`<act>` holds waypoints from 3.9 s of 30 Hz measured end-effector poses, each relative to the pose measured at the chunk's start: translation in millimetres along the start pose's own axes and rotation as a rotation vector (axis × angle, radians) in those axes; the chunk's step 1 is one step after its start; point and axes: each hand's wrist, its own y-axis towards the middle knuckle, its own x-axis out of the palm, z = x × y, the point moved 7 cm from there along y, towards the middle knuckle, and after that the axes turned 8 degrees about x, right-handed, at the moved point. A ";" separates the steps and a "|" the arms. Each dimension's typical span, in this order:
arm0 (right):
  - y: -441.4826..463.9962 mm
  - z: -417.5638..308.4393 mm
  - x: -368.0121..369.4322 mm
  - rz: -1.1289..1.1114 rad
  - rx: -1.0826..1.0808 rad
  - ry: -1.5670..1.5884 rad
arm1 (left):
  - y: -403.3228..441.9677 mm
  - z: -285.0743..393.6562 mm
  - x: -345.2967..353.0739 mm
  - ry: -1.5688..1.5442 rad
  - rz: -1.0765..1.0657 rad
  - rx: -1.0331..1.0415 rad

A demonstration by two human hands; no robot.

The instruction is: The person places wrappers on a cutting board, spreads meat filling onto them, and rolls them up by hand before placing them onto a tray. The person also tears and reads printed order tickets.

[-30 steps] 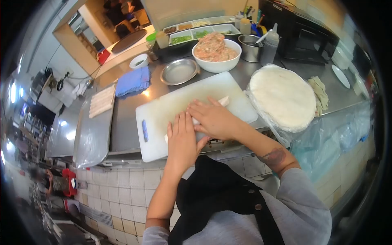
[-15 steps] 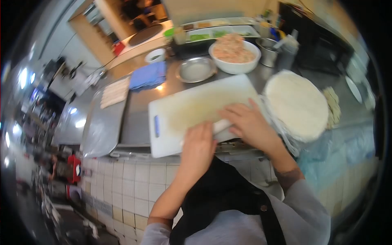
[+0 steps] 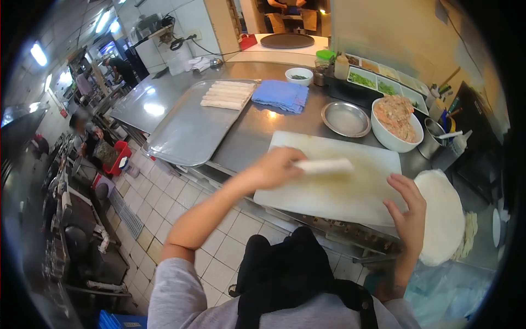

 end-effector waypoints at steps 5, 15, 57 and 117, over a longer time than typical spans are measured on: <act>-23.7 27.9 -0.4 -0.032 0.077 0.026 | -38.6 -83.6 -152.9 -0.114 0.576 -0.405; -42.3 36.8 19.0 -0.046 0.136 0.012 | -63.4 -305.5 -218.9 -0.502 1.488 -0.716; -39.9 36.8 25.6 0.011 0.168 -0.090 | -55.8 -343.4 -245.2 -0.531 1.359 -0.571; 17.5 -56.5 -108.6 -0.099 0.007 -0.123 | -3.9 133.7 72.0 -0.010 0.443 0.489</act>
